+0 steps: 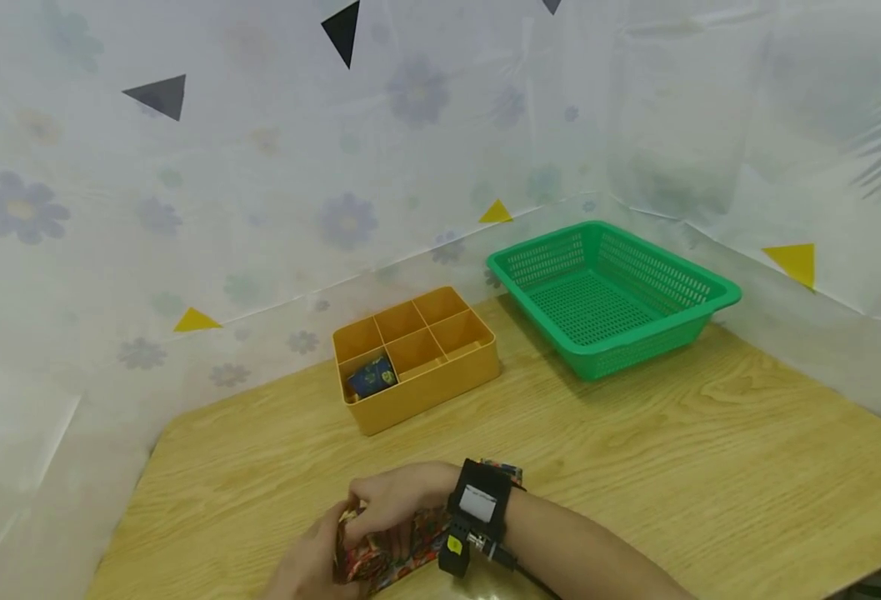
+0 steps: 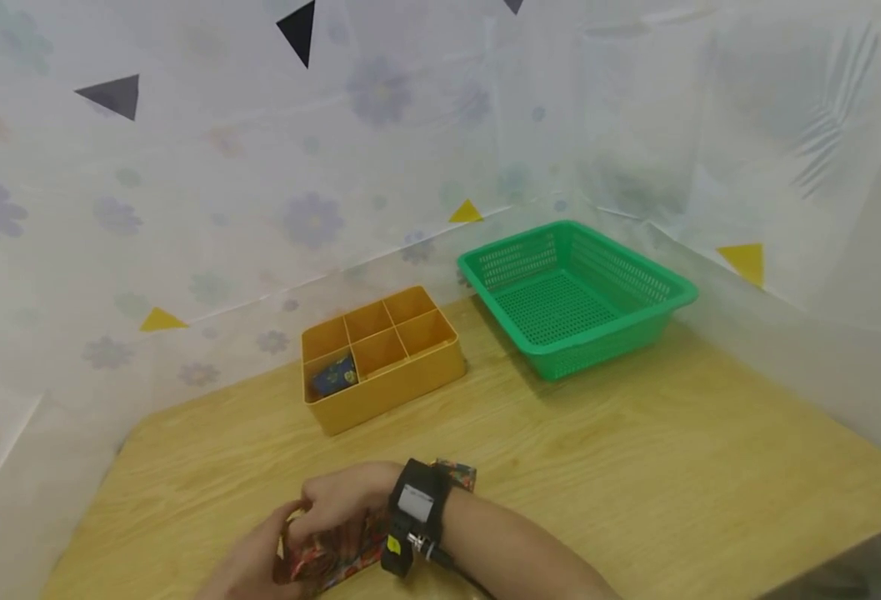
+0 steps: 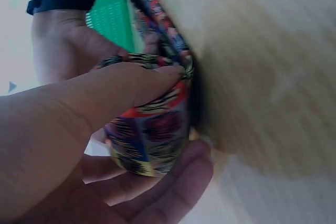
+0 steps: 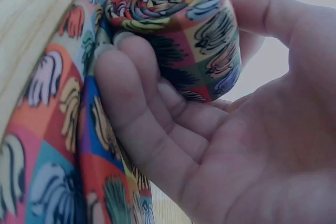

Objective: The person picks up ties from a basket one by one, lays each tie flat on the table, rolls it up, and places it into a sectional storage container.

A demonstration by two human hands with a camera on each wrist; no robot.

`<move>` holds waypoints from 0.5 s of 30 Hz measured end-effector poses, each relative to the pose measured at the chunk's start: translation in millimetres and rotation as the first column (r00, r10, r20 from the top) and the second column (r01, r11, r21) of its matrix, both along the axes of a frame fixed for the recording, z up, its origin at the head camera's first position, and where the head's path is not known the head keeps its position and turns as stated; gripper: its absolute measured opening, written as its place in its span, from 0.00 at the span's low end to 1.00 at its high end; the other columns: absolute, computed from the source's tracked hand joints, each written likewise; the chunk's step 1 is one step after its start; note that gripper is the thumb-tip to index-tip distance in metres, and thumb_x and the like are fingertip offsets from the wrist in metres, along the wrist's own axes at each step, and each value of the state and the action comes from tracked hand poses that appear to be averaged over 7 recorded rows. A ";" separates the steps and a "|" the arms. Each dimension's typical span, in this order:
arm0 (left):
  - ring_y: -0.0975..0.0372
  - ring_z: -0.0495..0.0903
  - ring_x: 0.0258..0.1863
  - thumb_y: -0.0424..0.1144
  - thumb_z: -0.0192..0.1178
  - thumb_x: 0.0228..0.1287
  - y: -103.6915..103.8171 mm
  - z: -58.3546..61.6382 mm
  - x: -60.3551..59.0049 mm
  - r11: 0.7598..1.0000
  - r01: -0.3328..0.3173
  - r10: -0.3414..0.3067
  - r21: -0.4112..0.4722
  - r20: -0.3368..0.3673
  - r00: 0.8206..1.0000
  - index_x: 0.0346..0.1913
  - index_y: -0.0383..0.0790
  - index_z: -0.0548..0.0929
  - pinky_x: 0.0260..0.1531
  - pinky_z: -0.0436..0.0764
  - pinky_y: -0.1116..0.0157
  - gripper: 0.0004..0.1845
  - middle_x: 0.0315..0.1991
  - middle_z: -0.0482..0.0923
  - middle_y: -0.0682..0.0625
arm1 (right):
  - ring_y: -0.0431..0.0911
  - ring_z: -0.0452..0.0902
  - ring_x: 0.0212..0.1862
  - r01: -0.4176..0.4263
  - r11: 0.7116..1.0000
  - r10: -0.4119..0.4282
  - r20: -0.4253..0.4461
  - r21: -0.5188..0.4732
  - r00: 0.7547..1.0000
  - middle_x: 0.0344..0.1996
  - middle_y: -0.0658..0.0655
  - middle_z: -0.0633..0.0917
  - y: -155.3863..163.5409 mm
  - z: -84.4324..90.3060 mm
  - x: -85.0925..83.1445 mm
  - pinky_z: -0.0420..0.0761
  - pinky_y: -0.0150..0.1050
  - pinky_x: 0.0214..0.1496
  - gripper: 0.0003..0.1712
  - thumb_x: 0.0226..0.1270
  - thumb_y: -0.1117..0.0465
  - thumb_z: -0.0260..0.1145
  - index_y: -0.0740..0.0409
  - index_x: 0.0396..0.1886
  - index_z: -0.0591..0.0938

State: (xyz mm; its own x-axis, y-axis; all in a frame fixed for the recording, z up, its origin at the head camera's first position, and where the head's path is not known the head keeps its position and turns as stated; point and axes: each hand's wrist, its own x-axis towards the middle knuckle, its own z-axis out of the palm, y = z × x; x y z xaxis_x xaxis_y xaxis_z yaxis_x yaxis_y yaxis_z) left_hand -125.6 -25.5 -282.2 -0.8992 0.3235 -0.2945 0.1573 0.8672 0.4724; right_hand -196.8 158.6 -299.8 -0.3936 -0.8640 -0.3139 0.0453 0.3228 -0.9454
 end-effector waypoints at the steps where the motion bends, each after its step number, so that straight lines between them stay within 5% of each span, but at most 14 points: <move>1: 0.56 0.79 0.36 0.39 0.77 0.47 -1.0 -1.3 -0.2 1.000 -0.003 0.003 0.012 0.021 1.000 0.68 0.22 0.62 0.31 0.80 0.58 0.49 0.48 0.78 0.37 | 0.45 0.78 0.17 -0.007 1.000 0.007 0.010 0.003 1.000 0.21 0.54 0.83 0.4 0.0 -0.5 0.80 0.35 0.20 0.18 0.64 0.54 0.61 0.53 0.51 0.70; 5: 0.54 0.79 0.39 0.40 0.79 0.45 -2.8 -4.1 -0.5 0.999 -0.011 0.011 0.042 0.023 1.000 0.69 0.24 0.61 0.33 0.80 0.57 0.51 0.54 0.76 0.32 | 0.46 0.79 0.19 -0.020 1.000 0.020 0.037 0.005 0.999 0.24 0.55 0.83 2.4 0.8 -2.5 0.81 0.36 0.22 0.18 0.65 0.54 0.60 0.51 0.52 0.70; 11: 0.67 0.73 0.24 0.35 0.75 0.46 -5.9 4.4 0.6 0.998 -0.011 0.010 0.066 0.007 1.000 0.69 0.28 0.62 0.23 0.73 0.69 0.47 0.42 0.79 0.41 | 0.48 0.81 0.24 -0.021 1.000 0.020 0.068 0.015 0.997 0.30 0.56 0.83 4.0 2.6 -4.2 0.83 0.40 0.27 0.21 0.68 0.54 0.59 0.52 0.58 0.70; 15: 0.70 0.71 0.20 0.34 0.75 0.45 -6.8 7.2 1.2 0.999 0.013 -0.011 0.049 -0.039 0.999 0.68 0.29 0.63 0.20 0.71 0.70 0.46 0.42 0.81 0.38 | 0.47 0.81 0.23 -0.015 0.999 0.013 0.058 0.033 0.998 0.27 0.57 0.85 5.1 2.9 -5.6 0.83 0.39 0.27 0.17 0.71 0.52 0.61 0.52 0.55 0.72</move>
